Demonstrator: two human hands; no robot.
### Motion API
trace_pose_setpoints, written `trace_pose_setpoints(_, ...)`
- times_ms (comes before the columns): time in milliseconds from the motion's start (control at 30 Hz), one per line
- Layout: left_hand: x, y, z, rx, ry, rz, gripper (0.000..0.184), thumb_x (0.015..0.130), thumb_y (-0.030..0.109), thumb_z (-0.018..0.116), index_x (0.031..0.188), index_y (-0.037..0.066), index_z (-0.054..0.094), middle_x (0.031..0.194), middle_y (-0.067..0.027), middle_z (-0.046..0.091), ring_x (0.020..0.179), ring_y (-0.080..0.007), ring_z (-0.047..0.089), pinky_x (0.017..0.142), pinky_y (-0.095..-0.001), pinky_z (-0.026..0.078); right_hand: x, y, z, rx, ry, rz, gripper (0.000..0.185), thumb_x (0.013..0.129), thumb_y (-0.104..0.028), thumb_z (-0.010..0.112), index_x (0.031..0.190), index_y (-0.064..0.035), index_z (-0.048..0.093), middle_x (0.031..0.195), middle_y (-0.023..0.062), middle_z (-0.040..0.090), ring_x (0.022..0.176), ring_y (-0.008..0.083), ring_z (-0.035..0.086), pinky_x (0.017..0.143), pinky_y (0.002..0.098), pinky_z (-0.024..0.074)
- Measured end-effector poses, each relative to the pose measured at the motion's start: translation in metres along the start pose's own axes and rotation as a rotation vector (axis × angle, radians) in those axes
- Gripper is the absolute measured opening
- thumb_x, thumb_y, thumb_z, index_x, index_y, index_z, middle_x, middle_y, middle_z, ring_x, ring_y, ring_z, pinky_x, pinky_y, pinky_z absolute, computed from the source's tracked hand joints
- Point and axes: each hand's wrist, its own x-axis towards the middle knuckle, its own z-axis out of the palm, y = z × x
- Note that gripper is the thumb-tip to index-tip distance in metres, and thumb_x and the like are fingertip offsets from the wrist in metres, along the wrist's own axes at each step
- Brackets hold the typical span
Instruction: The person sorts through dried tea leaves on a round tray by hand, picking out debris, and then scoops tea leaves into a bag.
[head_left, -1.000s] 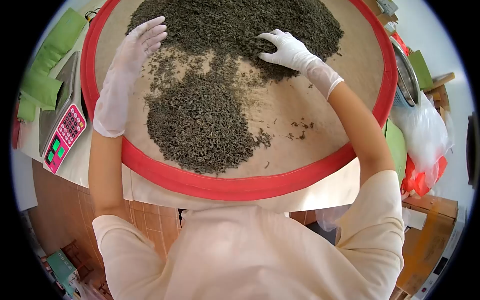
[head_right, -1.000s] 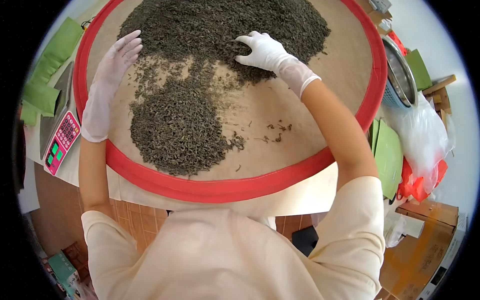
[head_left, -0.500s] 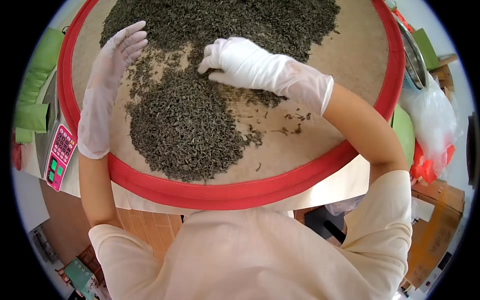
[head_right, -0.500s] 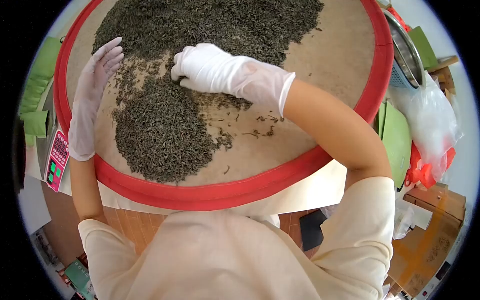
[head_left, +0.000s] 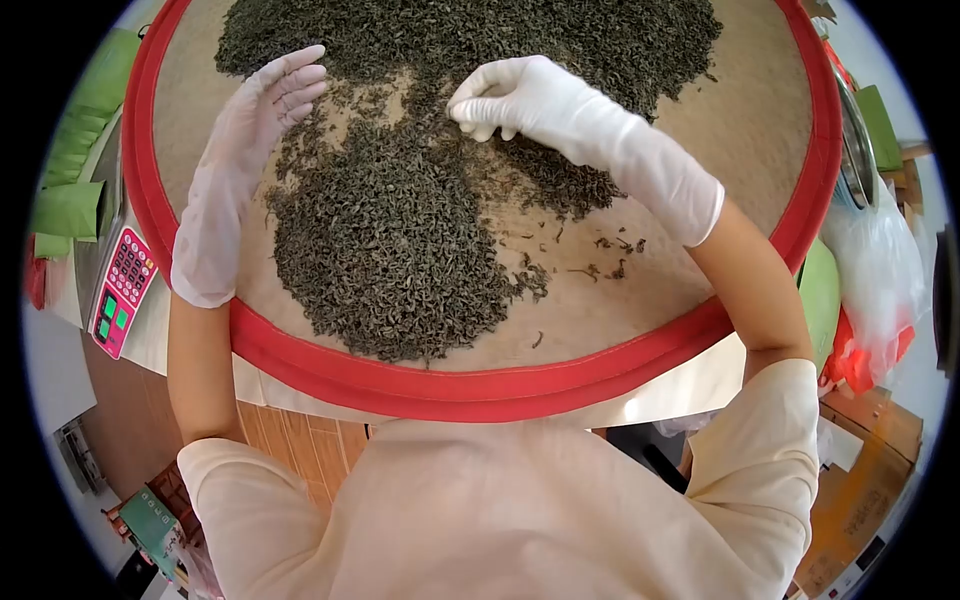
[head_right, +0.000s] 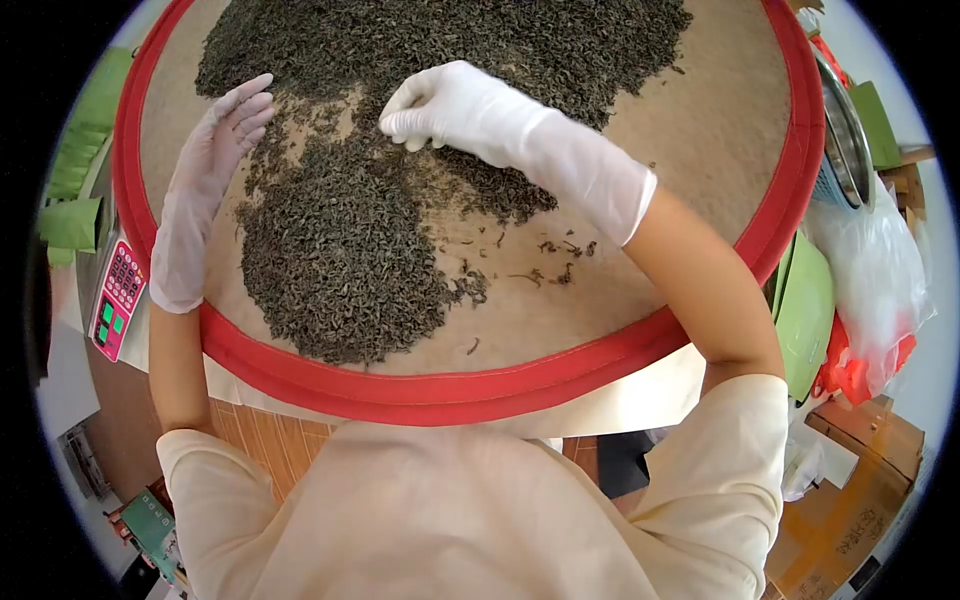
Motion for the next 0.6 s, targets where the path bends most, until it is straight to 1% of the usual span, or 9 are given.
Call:
trace_pose_setpoints(33, 0.001, -0.001, 0.001, 0.005, 0.007, -0.014, 0.047, 0.1, 0.035, 0.045, 0.136, 0.005, 0.049, 0.111, 0.0012, 0.064, 0.1, -0.0066, 0.06, 0.087, -0.0209, 0.047, -0.004, -0.004, -0.004, 0.154, -0.007, 0.067, 0.025, 0.094, -0.021, 0.061, 0.108, -0.0008, 0.066, 0.107, 0.011, 0.067, 0.087, 0.0177, 0.066, 0.085, 0.0294, 0.053)
trace_pose_setpoints(67, 0.002, -0.002, 0.002, 0.011, 0.013, -0.027, 0.047, 0.1, 0.035, 0.044, 0.136, 0.005, 0.049, 0.11, 0.0016, 0.064, 0.099, -0.0065, 0.06, 0.087, -0.021, 0.048, -0.006, -0.002, -0.006, 0.154, -0.003, 0.068, 0.025, 0.094, -0.021, 0.061, 0.108, -0.0008, 0.066, 0.107, 0.011, 0.067, 0.087, 0.0177, 0.066, 0.085, 0.0294, 0.053)
trace_pose_setpoints(133, 0.001, -0.004, 0.006, 0.0, -0.002, -0.04, 0.047, 0.1, 0.035, 0.043, 0.136, 0.005, 0.049, 0.109, 0.0019, 0.064, 0.098, -0.0064, 0.059, 0.088, -0.0211, 0.047, -0.009, 0.004, -0.011, 0.483, -0.091, 0.075, 0.029, 0.095, -0.021, 0.059, 0.112, 0.0021, 0.063, 0.106, 0.0139, 0.067, 0.094, 0.0194, 0.067, 0.084, 0.0263, 0.054)
trace_pose_setpoints(167, 0.0, -0.005, 0.008, -0.009, -0.013, -0.054, 0.046, 0.1, 0.034, 0.043, 0.136, 0.005, 0.049, 0.108, 0.0022, 0.064, 0.098, -0.0064, 0.059, 0.088, -0.0212, 0.047, -0.01, 0.006, -0.01, 0.505, -0.121, 0.037, 0.032, 0.095, -0.021, 0.058, 0.116, 0.0039, 0.06, 0.108, 0.0163, 0.066, 0.099, 0.0211, 0.066, 0.086, 0.0263, 0.0545)
trace_pose_setpoints(200, -0.001, -0.005, 0.01, -0.007, -0.01, -0.052, 0.046, 0.1, 0.034, 0.043, 0.136, 0.005, 0.049, 0.108, 0.0022, 0.064, 0.098, -0.0064, 0.059, 0.088, -0.0212, 0.047, -0.011, 0.008, -0.01, 0.505, -0.123, 0.034, 0.032, 0.095, -0.021, 0.058, 0.116, 0.0039, 0.06, 0.108, 0.0163, 0.066, 0.099, 0.0211, 0.066, 0.086, 0.0263, 0.0545)
trace_pose_setpoints(267, -0.003, -0.005, 0.016, -0.03, -0.028, -0.078, 0.045, 0.101, 0.033, 0.042, 0.136, 0.005, 0.049, 0.108, 0.0023, 0.064, 0.097, -0.0065, 0.059, 0.088, -0.0215, 0.047, -0.012, 0.011, -0.009, 0.626, -0.194, -0.004, 0.03, 0.096, -0.02, 0.056, 0.118, 0.0002, 0.062, 0.105, 0.0111, 0.068, 0.095, 0.0172, 0.066, 0.087, 0.0271, 0.0529)
trace_pose_setpoints(300, -0.004, -0.007, 0.017, -0.028, -0.028, -0.078, 0.045, 0.101, 0.033, 0.042, 0.136, 0.005, 0.049, 0.108, 0.0023, 0.064, 0.097, -0.0065, 0.059, 0.088, -0.0215, 0.047, -0.013, 0.009, -0.01, 0.637, -0.21, -0.016, 0.032, 0.096, -0.019, 0.055, 0.12, 0.0016, 0.06, 0.107, 0.0124, 0.068, 0.096, 0.0192, 0.067, 0.089, 0.028, 0.0534)
trace_pose_setpoints(500, -0.007, -0.009, 0.028, 0.014, -0.018, -0.087, 0.045, 0.1, 0.032, 0.044, 0.134, 0.004, 0.05, 0.108, 0.0013, 0.064, 0.099, -0.0074, 0.06, 0.088, -0.022, 0.048, -0.021, -0.003, -0.012, 0.744, -0.242, -0.023, 0.033, 0.096, -0.02, 0.056, 0.121, 0.0015, 0.06, 0.11, 0.015, 0.067, 0.101, 0.0207, 0.067, 0.088, 0.0278, 0.0548)
trace_pose_setpoints(600, -0.007, -0.01, 0.03, -0.092, -0.115, -0.117, 0.047, 0.1, 0.033, 0.046, 0.134, 0.001, 0.049, 0.11, -0.0017, 0.064, 0.102, -0.01, 0.06, 0.087, -0.0227, 0.05, -0.03, -0.013, -0.01, 0.659, -0.186, -0.038, 0.032, 0.095, -0.018, 0.058, 0.12, 0.0011, 0.061, 0.106, 0.0141, 0.068, 0.097, 0.019, 0.067, 0.086, 0.0272, 0.0552)
